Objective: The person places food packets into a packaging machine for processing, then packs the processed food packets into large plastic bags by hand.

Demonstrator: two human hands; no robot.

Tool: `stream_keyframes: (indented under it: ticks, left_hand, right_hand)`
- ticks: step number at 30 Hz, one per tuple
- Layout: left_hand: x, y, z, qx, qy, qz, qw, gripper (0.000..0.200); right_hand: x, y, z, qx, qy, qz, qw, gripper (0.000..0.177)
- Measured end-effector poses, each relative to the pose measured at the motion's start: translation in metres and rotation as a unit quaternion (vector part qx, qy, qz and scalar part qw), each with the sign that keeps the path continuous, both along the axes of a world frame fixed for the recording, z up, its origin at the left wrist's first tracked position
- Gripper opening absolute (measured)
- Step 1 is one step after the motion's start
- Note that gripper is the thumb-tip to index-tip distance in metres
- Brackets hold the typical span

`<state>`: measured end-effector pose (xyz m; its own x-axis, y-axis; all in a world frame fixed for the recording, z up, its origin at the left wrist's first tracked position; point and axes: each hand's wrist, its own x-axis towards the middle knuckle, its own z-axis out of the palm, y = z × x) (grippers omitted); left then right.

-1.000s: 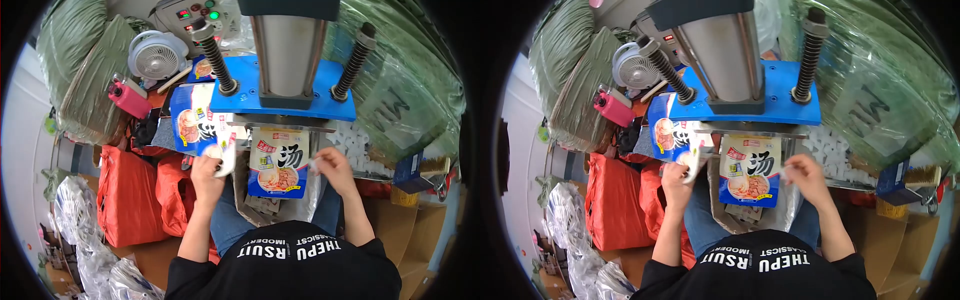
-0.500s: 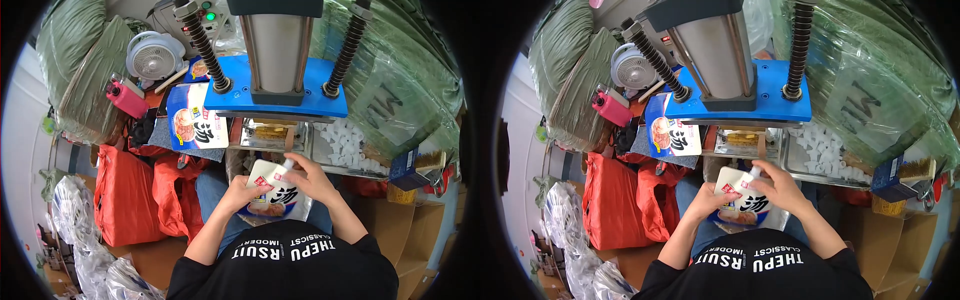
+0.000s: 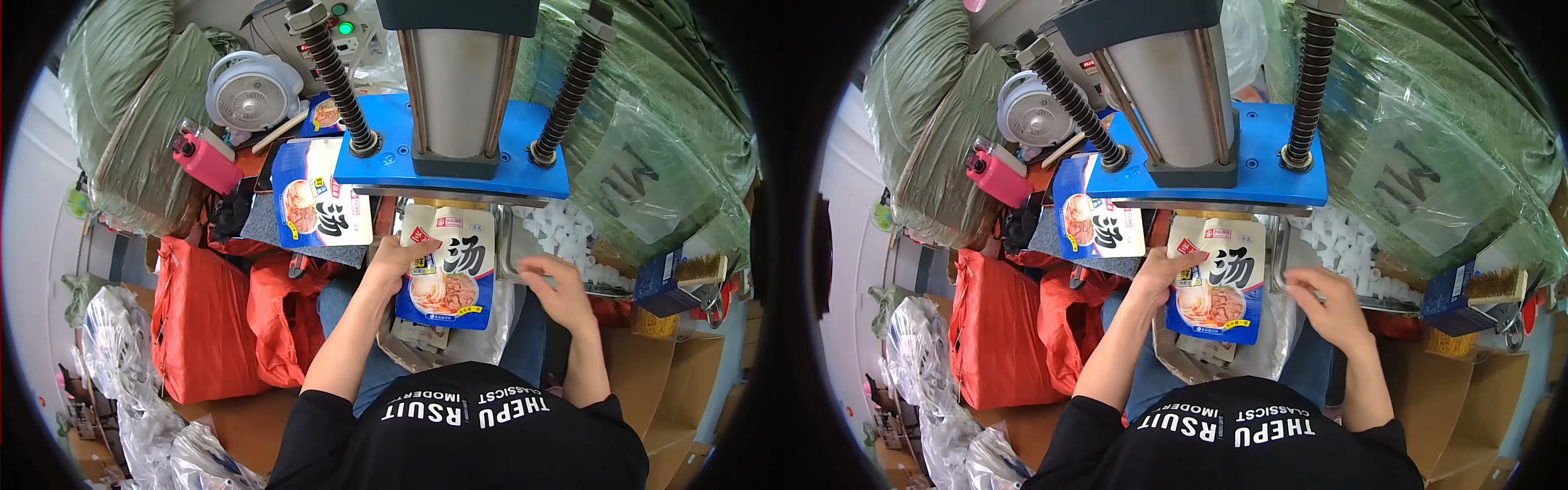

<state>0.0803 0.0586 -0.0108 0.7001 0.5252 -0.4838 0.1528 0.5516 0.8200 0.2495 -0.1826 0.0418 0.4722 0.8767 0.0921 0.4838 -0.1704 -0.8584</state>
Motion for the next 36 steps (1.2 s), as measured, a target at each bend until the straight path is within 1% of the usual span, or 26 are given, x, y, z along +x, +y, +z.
stream_keyframes:
  ticks: [2, 4, 5, 7, 9, 10, 11, 12, 13, 14, 16, 17, 19, 21, 23, 24, 25, 26, 27, 28, 29, 31, 33, 34, 35, 36]
  left_hand:
    - [0.002, 0.0, -0.006, 0.001, -0.006, -0.002, 1.0, 0.026]
    - [0.001, -0.001, -0.007, -0.001, -0.013, 0.007, 1.0, 0.026]
    - [0.001, -0.003, -0.006, -0.002, -0.016, 0.01, 1.0, 0.026]
    - [0.0, 0.001, -0.007, 0.001, -0.029, 0.009, 1.0, 0.025]
    - [-0.013, 0.023, -0.021, 0.177, 0.062, -0.056, 0.981, 0.027]
    - [-0.024, 0.03, 0.004, 0.298, 0.114, -0.026, 0.947, 0.033]
    - [-0.033, 0.04, 0.032, 0.416, 0.162, 0.0, 0.895, 0.04]
    - [-0.051, 0.055, 0.039, 0.6, 0.154, 0.088, 0.78, 0.048]
    - [-0.064, 0.065, 0.042, 0.752, 0.132, 0.171, 0.623, 0.055]
    - [-0.074, 0.065, 0.03, 0.755, 0.131, 0.172, 0.619, 0.055]
    - [-0.11, 0.051, -0.018, 0.785, 0.289, -0.043, 0.547, 0.065]
    - [-0.117, 0.035, -0.033, 0.78, 0.247, -0.008, 0.575, 0.058]
    - [-0.13, 0.033, -0.032, 0.785, 0.205, -0.001, 0.585, 0.047]
    - [-0.127, 0.046, -0.035, 0.715, 0.146, 0.071, 0.68, 0.031]
    - [-0.119, 0.06, -0.019, 0.749, 0.149, 0.039, 0.645, 0.024]
    - [-0.111, 0.057, -0.013, 0.733, 0.137, 0.073, 0.662, 0.022]
    - [-0.103, 0.052, -0.007, 0.716, 0.123, 0.103, 0.679, 0.021]
    - [-0.104, 0.044, -0.004, 0.73, 0.149, 0.102, 0.659, 0.024]
    - [-0.101, 0.027, 0.008, 0.73, 0.153, 0.095, 0.659, 0.026]
    - [-0.098, 0.006, 0.019, 0.727, 0.158, 0.086, 0.662, 0.028]
    - [-0.094, -0.009, 0.022, 0.706, 0.114, 0.062, 0.696, 0.03]
    - [-0.083, -0.036, 0.032, 0.671, 0.078, 0.011, 0.737, 0.028]
    - [-0.08, -0.045, 0.044, 0.625, 0.052, -0.086, 0.774, 0.02]
    - [-0.081, -0.046, 0.045, 0.628, 0.054, -0.084, 0.772, 0.02]
    - [-0.084, -0.048, 0.044, 0.468, 0.071, -0.142, 0.869, 0.017]
    - [-0.087, -0.051, 0.043, 0.291, 0.084, -0.19, 0.934, 0.016]
  right_hand:
    - [0.006, -0.01, 0.011, -0.023, -0.005, 0.016, 1.0, 0.024]
    - [0.012, -0.016, 0.016, -0.013, -0.228, -0.06, 0.972, 0.023]
    - [0.017, -0.015, 0.002, -0.067, -0.251, -0.068, 0.963, 0.027]
    - [0.021, -0.011, -0.022, -0.083, -0.268, -0.083, 0.956, 0.026]
    - [0.027, 0.002, -0.036, -0.104, -0.301, -0.089, 0.944, 0.023]
    - [0.031, 0.007, -0.04, -0.104, -0.302, -0.078, 0.944, 0.022]
    - [0.027, 0.013, -0.042, -0.099, -0.296, -0.075, 0.947, 0.022]
    - [0.024, 0.019, -0.042, -0.1, -0.328, -0.05, 0.938, 0.022]
    - [0.022, 0.024, -0.04, -0.102, -0.361, -0.027, 0.927, 0.021]
    - [0.023, 0.029, -0.039, -0.105, -0.396, -0.004, 0.912, 0.021]
    - [0.025, 0.037, -0.045, -0.07, -0.399, -0.025, 0.914, 0.021]
    - [0.024, 0.04, -0.05, -0.039, -0.4, -0.046, 0.914, 0.021]
    - [0.024, 0.046, -0.054, -0.01, -0.398, -0.076, 0.914, 0.021]
    - [0.024, 0.047, -0.047, -0.001, -0.318, -0.127, 0.939, 0.019]
    - [0.032, 0.047, -0.049, 0.017, -0.248, -0.164, 0.955, 0.019]
    - [0.03, 0.048, -0.044, 0.021, -0.253, -0.161, 0.954, 0.019]
    - [0.024, 0.045, -0.039, 0.036, -0.189, -0.128, 0.973, 0.019]
    - [0.017, 0.04, -0.033, 0.047, -0.124, -0.099, 0.986, 0.02]
    - [0.01, 0.035, -0.029, 0.055, -0.057, -0.074, 0.994, 0.02]
    - [-0.001, 0.034, -0.026, 0.05, -0.023, -0.037, 0.998, 0.022]
    - [-0.007, 0.035, -0.015, 0.041, -0.024, -0.045, 0.998, 0.022]
    - [-0.01, 0.045, 0.014, 0.024, -0.097, 0.149, 0.984, 0.021]
    - [-0.019, 0.055, 0.024, 0.024, -0.077, 0.176, 0.981, 0.02]
    - [-0.023, 0.062, 0.028, 0.031, -0.057, 0.205, 0.977, 0.019]
    - [-0.025, 0.067, 0.032, 0.04, -0.039, 0.235, 0.97, 0.019]
    - [-0.025, 0.066, 0.023, 0.075, -0.025, 0.237, 0.968, 0.027]
